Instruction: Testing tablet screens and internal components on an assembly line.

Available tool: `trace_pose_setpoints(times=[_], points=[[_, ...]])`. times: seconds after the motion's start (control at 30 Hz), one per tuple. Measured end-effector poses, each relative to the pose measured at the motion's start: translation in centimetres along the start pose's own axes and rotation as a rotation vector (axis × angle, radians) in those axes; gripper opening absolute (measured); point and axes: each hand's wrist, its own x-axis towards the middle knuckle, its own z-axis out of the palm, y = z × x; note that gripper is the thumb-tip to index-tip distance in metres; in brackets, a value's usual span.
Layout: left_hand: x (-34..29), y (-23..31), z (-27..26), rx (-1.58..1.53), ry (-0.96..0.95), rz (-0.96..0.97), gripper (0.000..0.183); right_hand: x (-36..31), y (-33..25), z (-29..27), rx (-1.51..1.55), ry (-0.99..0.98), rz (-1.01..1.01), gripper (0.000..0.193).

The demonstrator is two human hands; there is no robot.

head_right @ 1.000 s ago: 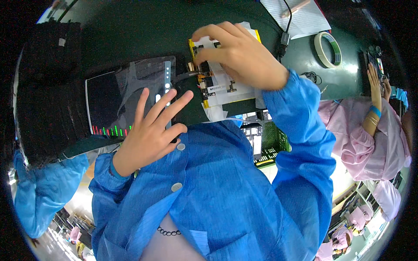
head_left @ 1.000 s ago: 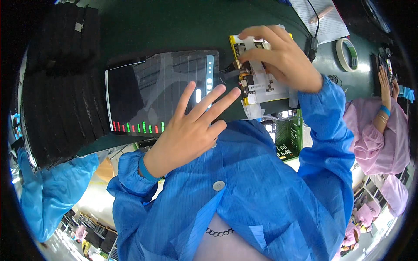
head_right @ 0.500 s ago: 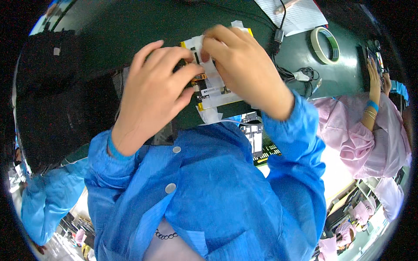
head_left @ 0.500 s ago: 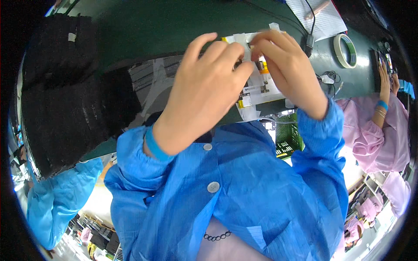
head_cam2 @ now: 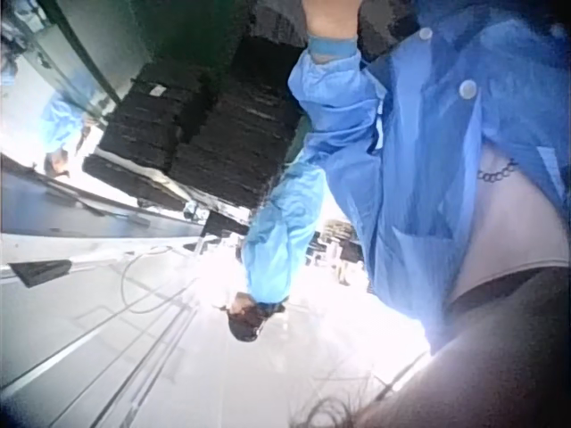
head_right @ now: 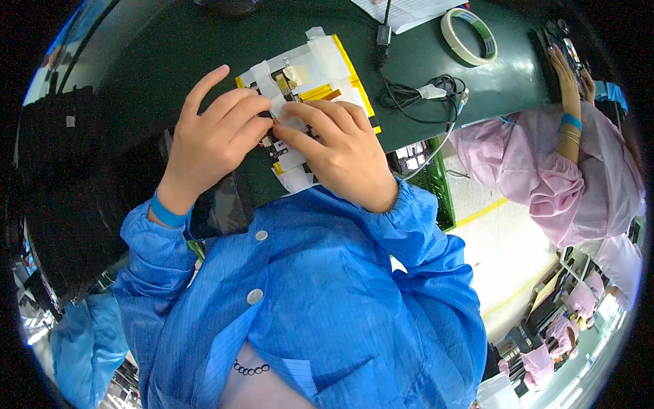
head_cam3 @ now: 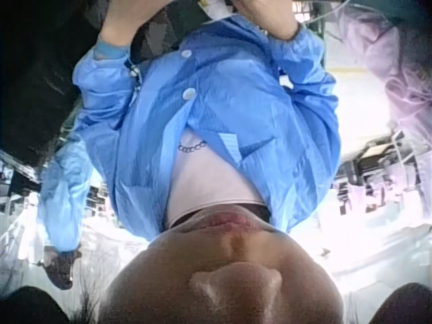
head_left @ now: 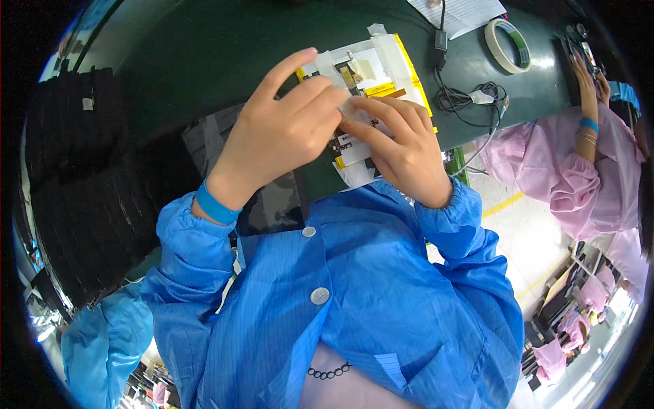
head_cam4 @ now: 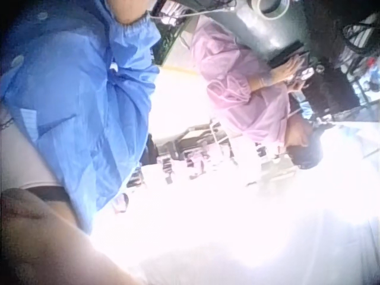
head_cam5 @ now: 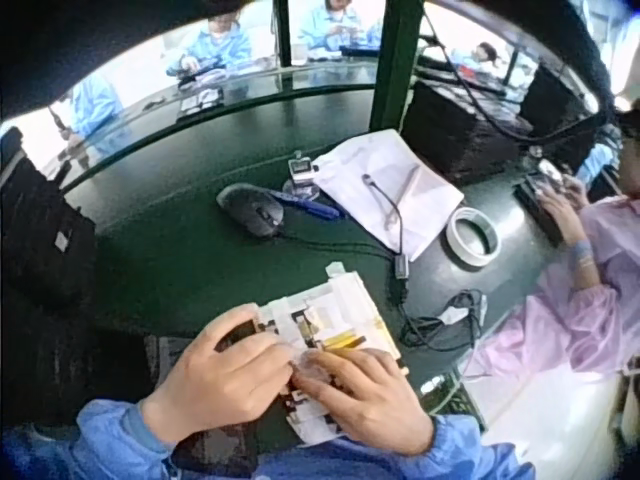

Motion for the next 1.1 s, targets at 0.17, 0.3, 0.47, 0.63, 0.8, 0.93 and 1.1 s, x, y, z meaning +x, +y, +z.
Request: trace_pose_setpoints(times=[0.17, 0.3, 0.47, 0.63, 0.8, 0.93, 1.1], points=[[-0.2, 0.0, 0.6, -0.164, 0.021, -0.141, 0.003, -0.1, 0.2, 0.2, -0.027, 0.01, -0.012, 0.045], [0.5, -0.3, 0.0, -0.299, -0.067, -0.258, 0.011, 0.1, 0.5, -0.3, -0.011, 0.011, -0.013, 0.045], [0.2, -0.9, -0.9, -0.411, 0.03, -0.651, 0.048, 0.0, 0.2, -0.9, 0.015, 0.018, 0.005, 0.051], [-1.3, 0.1, -4.3, -0.18, 0.104, -0.862, 0.061, -0.6, 1.0, -0.7, 0.114, 0.036, -0.021, 0.059], [-7.5, 3.1, -6.9, -0.331, 0.103, -0.941, 0.059, -0.2, -3.8, -1.0, 0.513, 0.005, 0.154, 0.045], [-12.0, 4.1, -6.6, -0.283, -0.201, -0.67, 0.053, -0.3, -6.3, 1.4, 0.791, -0.169, 0.312, 0.049], [-13.4, 5.4, -5.0, -0.335, -0.289, -0.616, 0.075, -0.3, -6.9, 1.4, 0.947, -0.287, 0.313, 0.047]])
